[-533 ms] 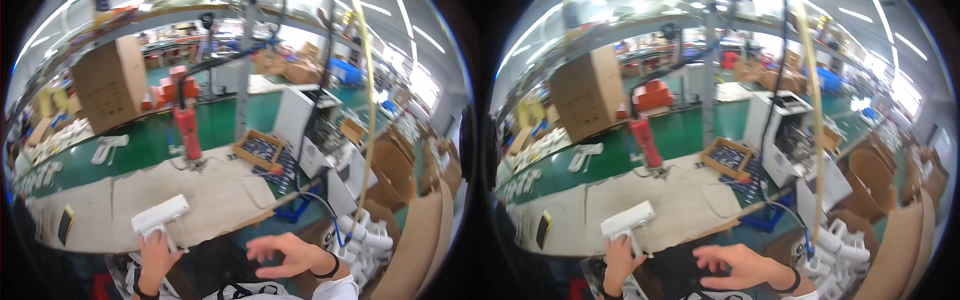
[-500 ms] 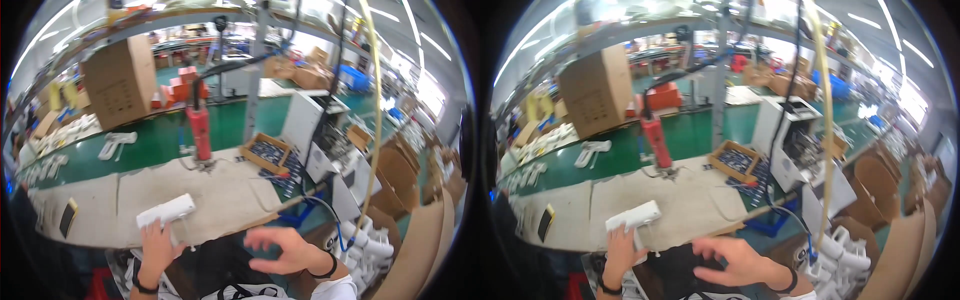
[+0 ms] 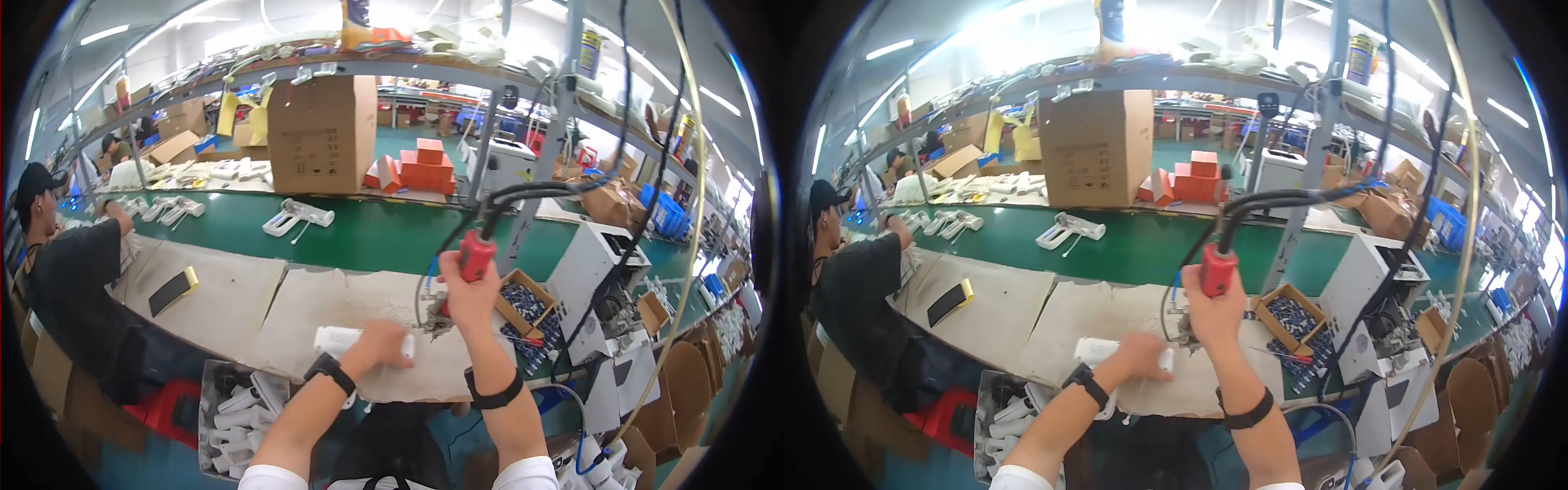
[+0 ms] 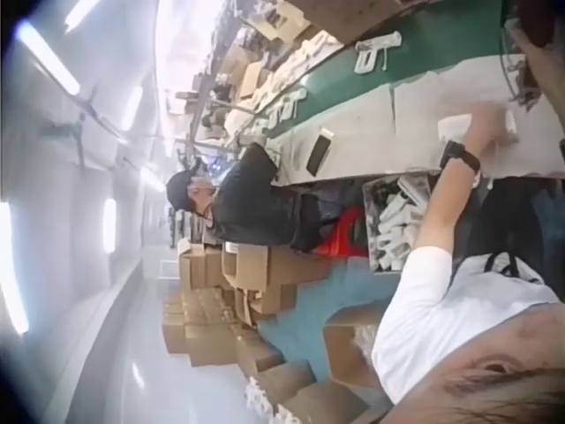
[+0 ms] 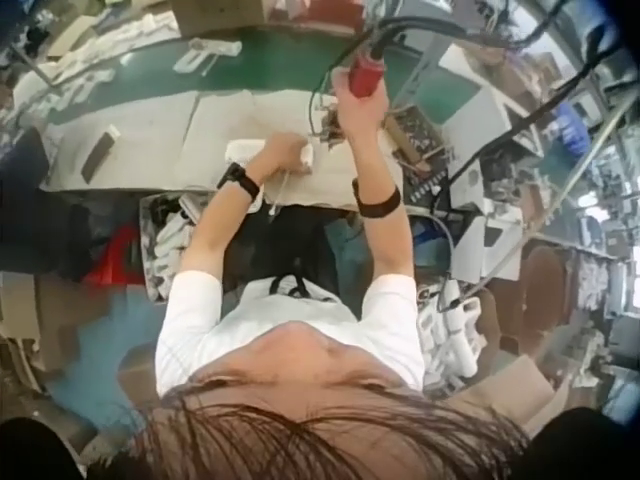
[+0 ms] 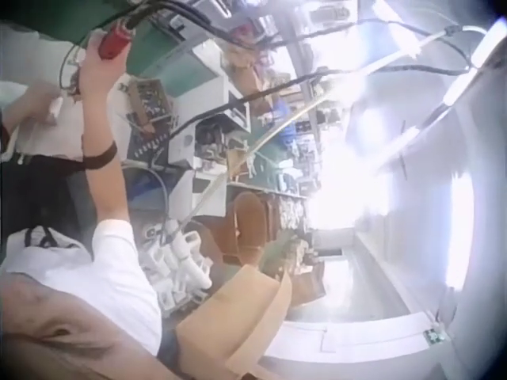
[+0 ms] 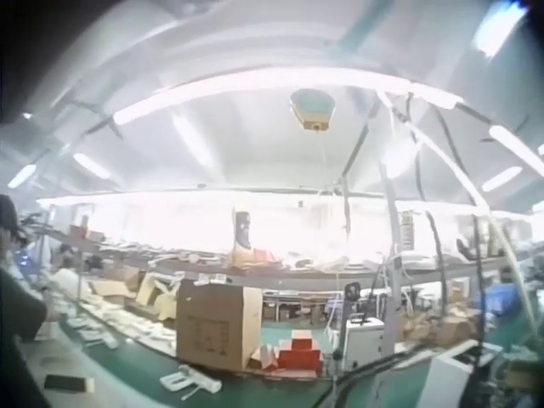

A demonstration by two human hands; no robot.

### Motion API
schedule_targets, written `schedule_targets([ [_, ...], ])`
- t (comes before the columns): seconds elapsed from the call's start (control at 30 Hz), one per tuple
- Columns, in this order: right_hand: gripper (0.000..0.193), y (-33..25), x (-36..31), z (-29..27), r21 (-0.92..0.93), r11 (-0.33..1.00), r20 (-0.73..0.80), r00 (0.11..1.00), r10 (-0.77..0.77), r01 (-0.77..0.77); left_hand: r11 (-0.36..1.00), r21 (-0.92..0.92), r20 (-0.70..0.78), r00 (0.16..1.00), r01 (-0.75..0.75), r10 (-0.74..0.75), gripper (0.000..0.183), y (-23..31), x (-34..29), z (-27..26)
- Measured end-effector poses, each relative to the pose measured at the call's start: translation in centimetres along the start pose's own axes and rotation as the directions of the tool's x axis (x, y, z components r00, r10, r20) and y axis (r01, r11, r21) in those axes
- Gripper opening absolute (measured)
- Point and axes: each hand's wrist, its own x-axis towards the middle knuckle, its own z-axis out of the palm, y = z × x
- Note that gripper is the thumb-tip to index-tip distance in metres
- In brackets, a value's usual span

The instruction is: The person picks up a white plastic housing, uses a red pneumatic screwdriver to drive screws into it, and then places the finished unit into a cardboard box. This process is repeated with several more housings throughout the video.

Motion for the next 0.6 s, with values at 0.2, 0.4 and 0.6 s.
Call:
schedule_targets([
  [0.2,0.015,3.0,-0.2,-1.8,0.125,0.991,-0.143,0.989,-0.024,0.042,1.000,0.017,0.091,0.996,-0.025,0.023,0.061,2.3,0.5,-0.6],
  [0.4,0.011,0.9,0.2,0.1,0.033,0.994,-0.157,0.983,-0.099,0.106,0.999,0.003,0.192,0.981,0.037,-0.036,0.057,2.2,0.9,-2.4],
  [0.6,0.012,2.6,0.1,0.9,0.065,0.994,-0.112,0.991,-0.078,0.085,0.999,0.001,0.200,0.978,0.051,-0.050,0.061,2.6,0.5,-2.7],
])
